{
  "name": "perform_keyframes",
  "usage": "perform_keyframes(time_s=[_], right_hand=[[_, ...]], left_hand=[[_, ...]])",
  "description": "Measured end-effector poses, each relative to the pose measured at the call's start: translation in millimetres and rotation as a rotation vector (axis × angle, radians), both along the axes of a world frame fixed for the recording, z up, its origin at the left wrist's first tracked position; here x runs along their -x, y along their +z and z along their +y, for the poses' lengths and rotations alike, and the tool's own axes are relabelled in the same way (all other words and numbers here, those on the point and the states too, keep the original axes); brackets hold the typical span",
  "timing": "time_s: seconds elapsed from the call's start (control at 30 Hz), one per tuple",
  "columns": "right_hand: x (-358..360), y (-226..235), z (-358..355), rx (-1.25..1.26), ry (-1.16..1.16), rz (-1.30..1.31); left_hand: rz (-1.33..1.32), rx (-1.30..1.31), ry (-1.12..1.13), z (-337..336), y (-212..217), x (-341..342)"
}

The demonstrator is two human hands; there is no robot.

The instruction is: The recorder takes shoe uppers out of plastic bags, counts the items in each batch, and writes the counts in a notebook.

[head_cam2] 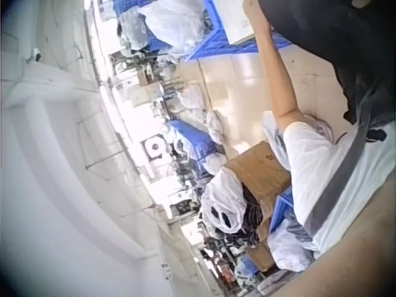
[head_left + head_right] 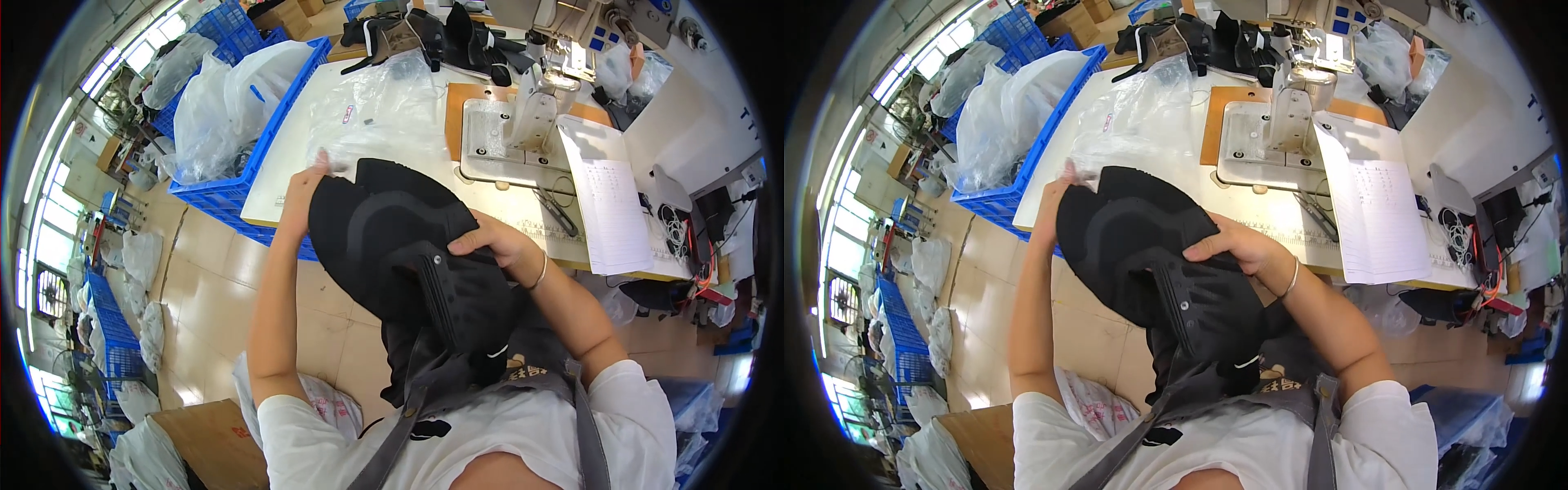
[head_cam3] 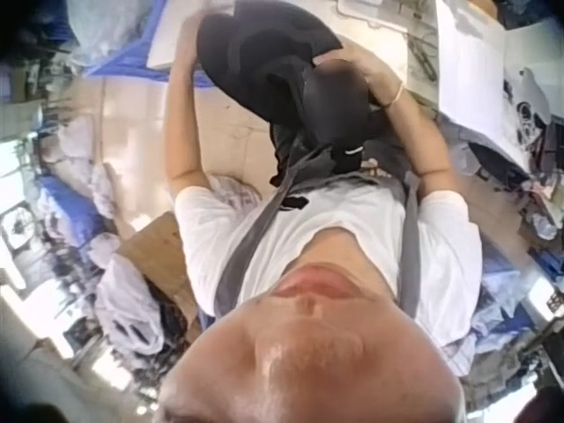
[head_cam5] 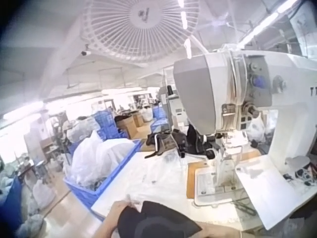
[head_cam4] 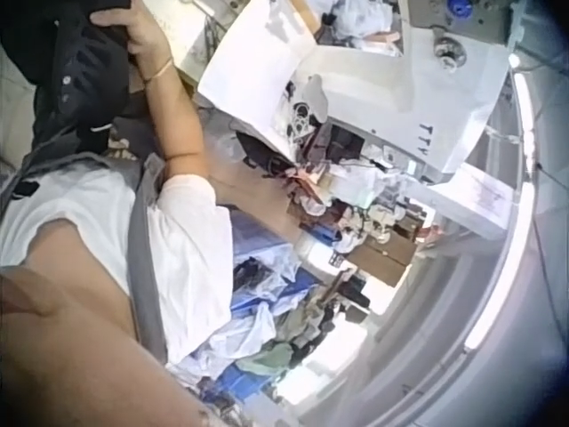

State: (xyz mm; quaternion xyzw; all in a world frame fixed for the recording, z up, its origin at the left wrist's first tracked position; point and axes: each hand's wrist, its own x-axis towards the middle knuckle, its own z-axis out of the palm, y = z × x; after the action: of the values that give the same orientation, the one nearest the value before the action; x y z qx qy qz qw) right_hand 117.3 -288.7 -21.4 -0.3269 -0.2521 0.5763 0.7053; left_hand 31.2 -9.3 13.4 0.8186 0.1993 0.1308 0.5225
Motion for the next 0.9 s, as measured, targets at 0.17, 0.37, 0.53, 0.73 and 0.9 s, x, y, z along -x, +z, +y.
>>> perform_keyframes(time_s=[0.17,0.37,0.53,0.73,0.9], right_hand=[[-6.4,-20.7,5.4,0.101,-0.103,0.139],[-9.0,1.9,12.5,0.033,-0.085,0.053],[-14.2,-1.0,22.7,-0.019,-0.236,-0.174],[-30.9,2.9,-12.8,-0.339,-0.145,0.232],[-29.9,8.9,12.4,-0.437,-0.073,0.492]], left_hand=[[-0.157,-0.497,0.029,-4.7,0.1,7.5],[-0.434,-1.047,-0.238,-60.6,18.7,1.1],[-0.418,-1.260,-0.560,-105.7,47.7,14.2],[-0.582,-1.294,0.248,-41.6,-11.7,35.5],[-0.440,-1.032,0.067,-47.4,-93.1,48.0]])
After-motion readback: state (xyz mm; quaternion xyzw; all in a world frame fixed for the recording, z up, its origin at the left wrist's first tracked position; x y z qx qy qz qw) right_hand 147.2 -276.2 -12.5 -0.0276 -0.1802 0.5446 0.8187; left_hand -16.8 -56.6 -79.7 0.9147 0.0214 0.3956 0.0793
